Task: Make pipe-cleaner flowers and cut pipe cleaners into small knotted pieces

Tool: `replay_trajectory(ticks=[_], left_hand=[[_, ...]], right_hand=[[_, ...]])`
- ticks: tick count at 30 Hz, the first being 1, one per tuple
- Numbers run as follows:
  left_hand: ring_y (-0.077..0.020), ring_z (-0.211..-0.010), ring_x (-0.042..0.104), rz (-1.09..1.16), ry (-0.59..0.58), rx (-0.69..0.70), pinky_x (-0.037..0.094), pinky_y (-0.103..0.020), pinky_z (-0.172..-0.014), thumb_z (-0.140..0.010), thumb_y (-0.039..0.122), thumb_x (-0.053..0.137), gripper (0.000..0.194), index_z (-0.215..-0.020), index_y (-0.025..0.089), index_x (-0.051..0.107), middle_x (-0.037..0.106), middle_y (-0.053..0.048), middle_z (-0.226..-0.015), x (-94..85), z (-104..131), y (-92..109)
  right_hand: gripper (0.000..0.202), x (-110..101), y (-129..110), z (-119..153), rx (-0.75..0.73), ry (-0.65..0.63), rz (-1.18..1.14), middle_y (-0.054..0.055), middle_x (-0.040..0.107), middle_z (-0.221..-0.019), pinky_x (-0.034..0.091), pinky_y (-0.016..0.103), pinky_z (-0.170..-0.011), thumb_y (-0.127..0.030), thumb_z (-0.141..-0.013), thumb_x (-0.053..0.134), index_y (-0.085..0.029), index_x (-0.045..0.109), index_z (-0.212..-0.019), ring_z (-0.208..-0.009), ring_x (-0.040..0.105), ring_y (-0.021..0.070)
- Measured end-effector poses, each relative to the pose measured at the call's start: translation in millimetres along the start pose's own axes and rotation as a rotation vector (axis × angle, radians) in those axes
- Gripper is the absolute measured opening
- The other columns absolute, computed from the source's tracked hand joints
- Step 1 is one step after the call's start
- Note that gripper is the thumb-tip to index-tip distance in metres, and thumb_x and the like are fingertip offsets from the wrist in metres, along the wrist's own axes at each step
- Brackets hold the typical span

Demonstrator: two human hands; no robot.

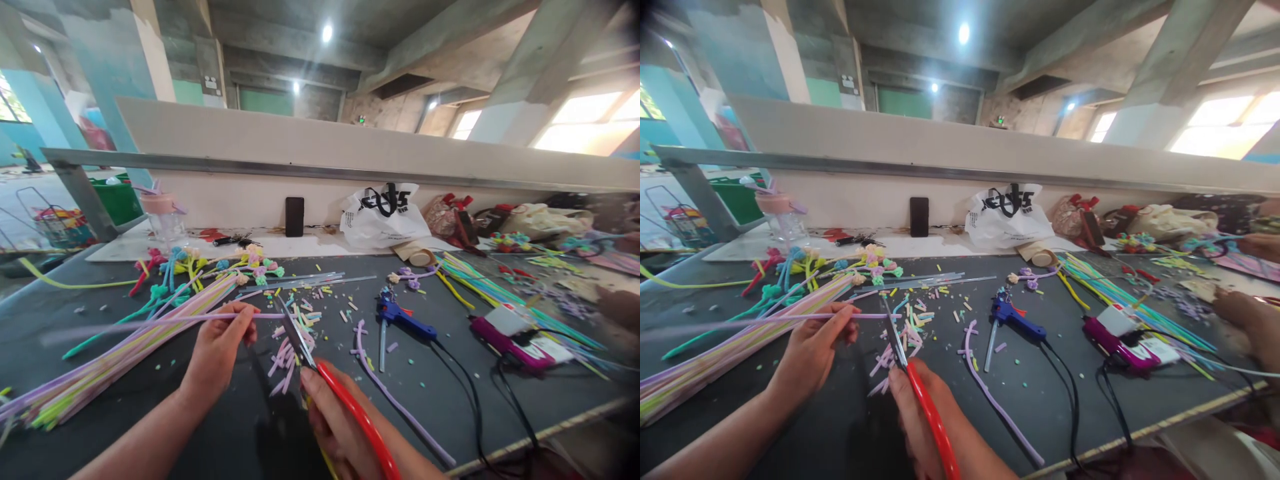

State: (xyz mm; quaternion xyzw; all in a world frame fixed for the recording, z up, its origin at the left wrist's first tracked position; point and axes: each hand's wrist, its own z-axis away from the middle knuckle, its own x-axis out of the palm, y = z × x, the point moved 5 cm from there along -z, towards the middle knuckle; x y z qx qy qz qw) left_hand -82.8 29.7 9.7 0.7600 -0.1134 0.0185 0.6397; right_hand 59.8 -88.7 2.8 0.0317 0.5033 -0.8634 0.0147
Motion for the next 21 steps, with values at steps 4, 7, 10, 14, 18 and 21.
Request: replay_trajectory(ticks=[4, 7, 10, 14, 18, 21], left_hand=[[-0.0104, -0.053, 0.054, 0.105, -0.008, -0.024, 0.041, -0.021, -0.050, -0.073, 0.032, 0.061, 0.018, -0.077, 0.014, 0.059, 0.057, 0.001, -0.061, 3.3, 0.2, 1.2], [-0.0114, -0.054, 0.056, 0.145, -0.017, -0.036, 0.043, -0.023, -0.051, -0.071, 0.031, 0.063, 0.019, -0.076, 0.014, 0.058, 0.059, 0.001, -0.062, 7.3, 2.3, 0.1], [-0.0119, -0.054, 0.057, 0.173, -0.009, -0.052, 0.044, -0.023, -0.051, -0.070, 0.031, 0.064, 0.019, -0.077, 0.014, 0.058, 0.060, 0.001, -0.062, 8.1, 3.3, -2.3], [-0.0120, -0.053, 0.057, 0.186, -0.006, -0.053, 0.043, -0.023, -0.049, -0.070, 0.031, 0.064, 0.019, -0.076, 0.014, 0.058, 0.060, 0.002, -0.060, 7.7, 2.8, -2.0], [-0.0122, -0.054, 0.058, 0.224, 0.016, -0.061, 0.044, -0.024, -0.051, -0.070, 0.030, 0.064, 0.018, -0.077, 0.015, 0.058, 0.061, 0.002, -0.059, 6.4, 0.3, -1.1], [-0.0122, -0.055, 0.059, 0.232, 0.057, -0.064, 0.046, -0.024, -0.054, -0.068, 0.031, 0.065, 0.020, -0.077, 0.015, 0.058, 0.062, 0.002, -0.060, 4.5, -1.4, -2.8]], right_hand=[[0.032, -3.8, 3.3, -2.1, 0.058, 0.005, -0.075, -0.010, 0.036, -0.050, 0.019, 0.012, -0.024, -0.053, -0.083, 0.035, -0.021, 0.041, -0.084, -0.028, 0.023, 0.0021], [0.031, -4.4, 3.7, -4.0, 0.098, -0.050, -0.104, -0.010, 0.037, -0.049, 0.021, 0.013, -0.023, -0.050, -0.084, 0.033, -0.020, 0.041, -0.085, -0.026, 0.025, 0.0029], [0.028, -4.2, 1.1, -5.8, 0.078, -0.079, -0.110, -0.010, 0.038, -0.048, 0.022, 0.014, -0.023, -0.047, -0.083, 0.035, -0.020, 0.041, -0.084, -0.024, 0.026, 0.0034], [0.022, -6.6, -0.6, -6.4, 0.027, 0.008, -0.129, -0.011, 0.035, -0.047, 0.019, 0.013, -0.023, -0.042, -0.081, 0.040, -0.020, 0.041, -0.079, -0.024, 0.022, 0.0024], [0.025, -4.9, 2.8, -2.4, 0.102, -0.029, -0.111, -0.011, 0.032, -0.041, 0.023, 0.013, -0.025, -0.040, -0.084, 0.034, -0.020, 0.038, -0.070, -0.025, 0.025, 0.0036], [0.033, -3.7, 3.5, 2.8, 0.180, -0.051, -0.082, -0.009, 0.033, -0.039, 0.029, 0.015, -0.029, -0.042, -0.085, 0.026, -0.020, 0.040, -0.067, -0.026, 0.031, 0.0055]])
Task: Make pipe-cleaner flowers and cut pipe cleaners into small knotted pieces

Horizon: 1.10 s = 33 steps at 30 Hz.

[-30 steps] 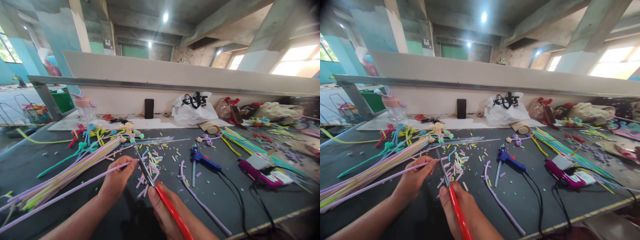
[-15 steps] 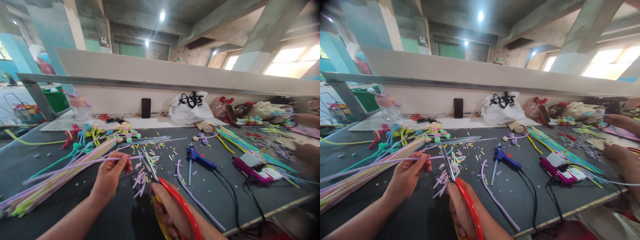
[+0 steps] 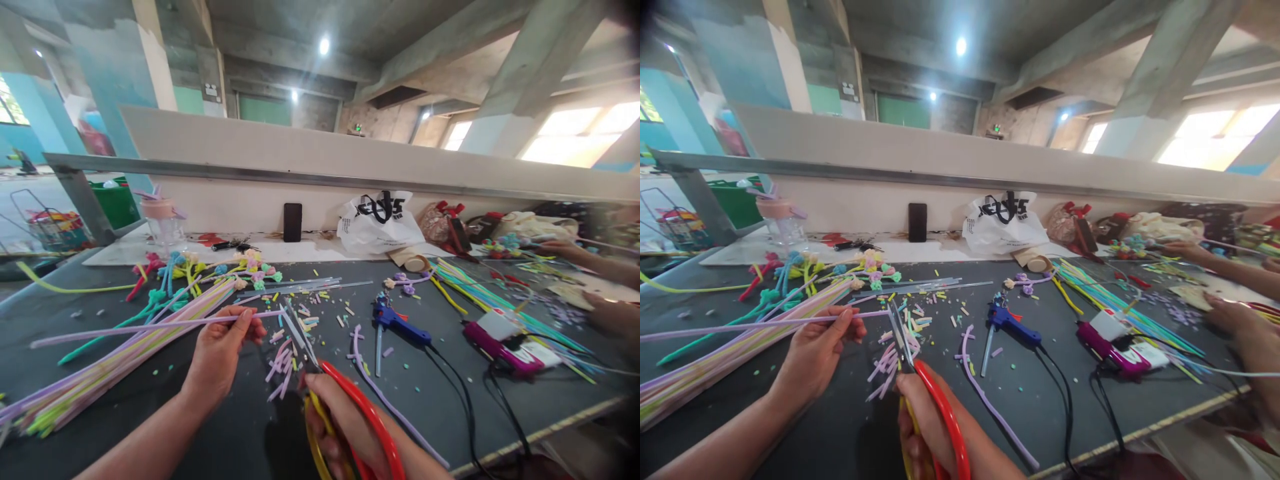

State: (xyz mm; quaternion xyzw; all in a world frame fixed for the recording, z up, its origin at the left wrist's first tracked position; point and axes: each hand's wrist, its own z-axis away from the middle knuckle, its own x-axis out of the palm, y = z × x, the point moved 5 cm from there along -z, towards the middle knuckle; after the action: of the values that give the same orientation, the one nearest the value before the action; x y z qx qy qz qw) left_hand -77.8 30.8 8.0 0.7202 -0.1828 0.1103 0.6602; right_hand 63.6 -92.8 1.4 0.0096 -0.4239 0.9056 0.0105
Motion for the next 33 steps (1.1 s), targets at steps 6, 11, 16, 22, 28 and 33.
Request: replay_trajectory(ticks=[6, 11, 16, 22, 28, 33], left_hand=[[-0.0131, -0.058, 0.060, -0.092, -0.040, 0.025, 0.048, -0.025, -0.057, -0.069, 0.032, 0.064, 0.021, -0.079, 0.013, 0.060, 0.063, -0.001, -0.064, 0.8, 3, -6], [-0.0135, -0.059, 0.061, -0.105, -0.076, 0.013, 0.049, -0.026, -0.059, -0.070, 0.031, 0.064, 0.020, -0.081, 0.015, 0.060, 0.063, 0.000, -0.065, 2.3, 6, -9], [-0.0130, -0.059, 0.061, -0.118, -0.084, 0.002, 0.049, -0.025, -0.060, -0.069, 0.031, 0.065, 0.020, -0.079, 0.014, 0.060, 0.063, 0.001, -0.064, 3.4, 7, -9], [-0.0131, -0.059, 0.060, -0.112, -0.076, -0.009, 0.049, -0.025, -0.059, -0.067, 0.032, 0.066, 0.021, -0.078, 0.014, 0.060, 0.064, 0.000, -0.064, 4.4, 8, -10], [-0.0128, -0.059, 0.061, -0.120, -0.087, -0.011, 0.049, -0.025, -0.060, -0.069, 0.031, 0.065, 0.020, -0.079, 0.014, 0.060, 0.063, 0.000, -0.065, 5.4, 8, -9], [-0.0127, -0.059, 0.060, -0.133, -0.096, 0.005, 0.049, -0.025, -0.059, -0.071, 0.031, 0.064, 0.019, -0.078, 0.014, 0.059, 0.063, 0.000, -0.065, 4.7, 8, -9]], right_hand=[[0.031, 7, -6, 3, -0.009, -0.010, 0.083, -0.009, 0.035, -0.038, 0.027, 0.015, -0.031, -0.043, -0.085, 0.030, -0.020, 0.040, -0.067, -0.026, 0.031, 0.0054], [0.023, 10, -9, 0, -0.069, 0.038, 0.098, -0.010, 0.037, -0.041, 0.022, 0.014, -0.031, -0.040, -0.085, 0.033, -0.021, 0.039, -0.074, -0.027, 0.032, 0.0051], [0.019, 12, -11, -1, -0.068, 0.025, 0.141, -0.010, 0.037, -0.042, 0.025, 0.013, -0.031, -0.038, -0.085, 0.034, -0.021, 0.038, -0.077, -0.027, 0.031, 0.0048], [0.018, 13, -12, 1, -0.120, 0.005, 0.100, -0.011, 0.037, -0.045, 0.028, 0.013, -0.030, -0.039, -0.084, 0.034, -0.022, 0.037, -0.080, -0.027, 0.030, 0.0036], [0.018, 14, -12, 2, -0.137, 0.003, 0.077, -0.010, 0.036, -0.046, 0.025, 0.013, -0.028, -0.039, -0.084, 0.033, -0.022, 0.038, -0.079, -0.027, 0.029, 0.0042], [0.017, 15, -11, 3, -0.093, 0.043, 0.040, -0.011, 0.029, -0.045, 0.021, 0.012, -0.028, -0.038, -0.084, 0.035, -0.022, 0.038, -0.078, -0.027, 0.024, 0.0033]])
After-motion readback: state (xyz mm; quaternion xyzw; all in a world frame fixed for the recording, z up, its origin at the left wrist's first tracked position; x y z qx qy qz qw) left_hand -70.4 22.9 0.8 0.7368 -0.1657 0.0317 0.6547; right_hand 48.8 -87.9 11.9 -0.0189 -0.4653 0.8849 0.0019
